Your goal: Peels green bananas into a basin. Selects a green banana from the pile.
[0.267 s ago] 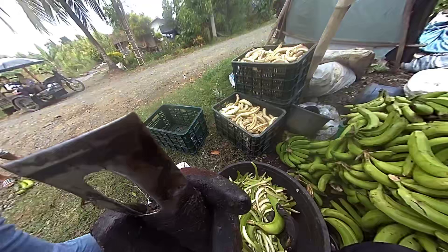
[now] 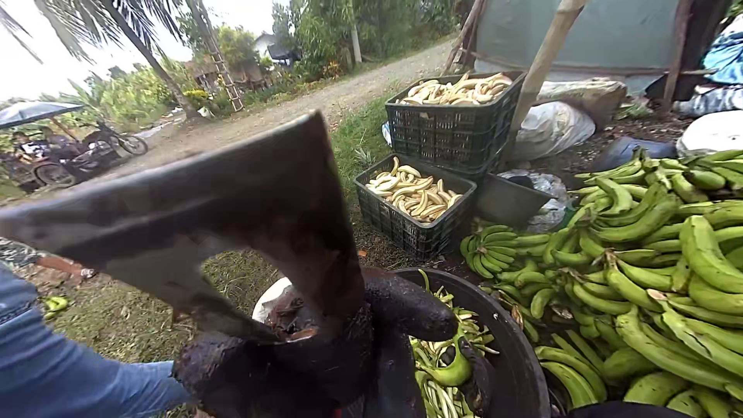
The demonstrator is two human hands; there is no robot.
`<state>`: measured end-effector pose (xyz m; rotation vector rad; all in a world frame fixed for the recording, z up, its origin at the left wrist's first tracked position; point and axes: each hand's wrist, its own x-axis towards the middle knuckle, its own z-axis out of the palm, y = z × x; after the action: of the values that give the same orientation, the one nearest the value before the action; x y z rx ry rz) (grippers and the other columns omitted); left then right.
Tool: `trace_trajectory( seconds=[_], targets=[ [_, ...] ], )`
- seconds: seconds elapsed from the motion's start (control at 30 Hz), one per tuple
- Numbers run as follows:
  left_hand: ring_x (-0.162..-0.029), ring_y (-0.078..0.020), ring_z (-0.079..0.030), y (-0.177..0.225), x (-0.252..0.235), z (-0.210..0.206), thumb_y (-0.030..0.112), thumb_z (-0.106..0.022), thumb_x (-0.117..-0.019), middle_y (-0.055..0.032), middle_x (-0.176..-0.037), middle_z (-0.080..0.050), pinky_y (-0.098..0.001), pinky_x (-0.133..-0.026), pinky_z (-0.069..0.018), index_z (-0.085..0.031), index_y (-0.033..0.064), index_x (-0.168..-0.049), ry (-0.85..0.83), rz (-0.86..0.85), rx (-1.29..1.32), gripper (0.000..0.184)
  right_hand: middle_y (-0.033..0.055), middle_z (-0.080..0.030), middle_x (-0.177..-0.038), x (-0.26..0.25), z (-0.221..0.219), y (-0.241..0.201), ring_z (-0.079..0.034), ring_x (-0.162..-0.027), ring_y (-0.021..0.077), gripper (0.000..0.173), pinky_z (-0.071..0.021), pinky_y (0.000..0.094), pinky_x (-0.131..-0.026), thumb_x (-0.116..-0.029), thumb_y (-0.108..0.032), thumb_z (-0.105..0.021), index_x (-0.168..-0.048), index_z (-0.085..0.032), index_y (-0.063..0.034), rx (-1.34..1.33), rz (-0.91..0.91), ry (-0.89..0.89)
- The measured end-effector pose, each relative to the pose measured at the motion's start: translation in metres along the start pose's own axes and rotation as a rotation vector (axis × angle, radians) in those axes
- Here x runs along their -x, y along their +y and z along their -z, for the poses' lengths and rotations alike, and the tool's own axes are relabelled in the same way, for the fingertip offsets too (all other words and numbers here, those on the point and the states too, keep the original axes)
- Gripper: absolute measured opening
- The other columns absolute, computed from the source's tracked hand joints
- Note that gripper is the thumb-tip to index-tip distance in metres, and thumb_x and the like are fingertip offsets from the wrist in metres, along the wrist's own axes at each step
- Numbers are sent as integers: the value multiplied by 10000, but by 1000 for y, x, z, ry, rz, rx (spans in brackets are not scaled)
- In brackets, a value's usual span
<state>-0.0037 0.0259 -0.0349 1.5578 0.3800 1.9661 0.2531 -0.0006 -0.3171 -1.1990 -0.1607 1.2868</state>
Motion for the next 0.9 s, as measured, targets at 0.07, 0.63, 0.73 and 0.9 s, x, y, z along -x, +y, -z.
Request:
trace_trajectory(
  seconds=[0.07, 0.63, 0.73, 0.9],
  targets=[
    [-560, -123, -611, 33, -9, -36, 319, -492, -1076, -10, -682, -609, -310, -498, -553, -625, 139, -911, 21, 149, 26, 279, 97, -674, -923, -6, 6, 6, -682, -781, 188, 337, -589, 345, -702, -1096, -281, -438, -1320, -540, -50, -54, 22, -18],
    [-854, -234, -696, -80, 15, -39, 470, -391, -1096, -158, -1003, -702, -366, -762, -600, -513, 33, -1435, -588, 872, 127, 566, 82, -654, -844, -2, 1, -39, -651, -685, 178, 372, -586, 367, -626, -1088, -390, -441, -1226, -583, -75, -235, 278, 163],
    [-981, -231, -710, -120, 57, -31, 397, -456, -1093, -104, -1140, -716, -420, -887, -607, -515, 141, -1488, -723, 970, -127, 475, 80, -665, -885, -8, -8, -60, -665, -738, 185, 409, -600, 391, -681, -1086, -435, -428, -1256, -585, -97, -248, 290, 265],
    [-1163, -99, -656, -162, 111, -20, 497, -512, -1046, 12, -1275, -692, -398, -1048, -540, -632, 224, -1376, -1034, 767, -561, 445, 72, -648, -819, -31, -17, -66, -637, -661, 167, 438, -575, 362, -591, -1082, -474, -409, -1179, -599, -91, -155, 308, 266]
  ],
)
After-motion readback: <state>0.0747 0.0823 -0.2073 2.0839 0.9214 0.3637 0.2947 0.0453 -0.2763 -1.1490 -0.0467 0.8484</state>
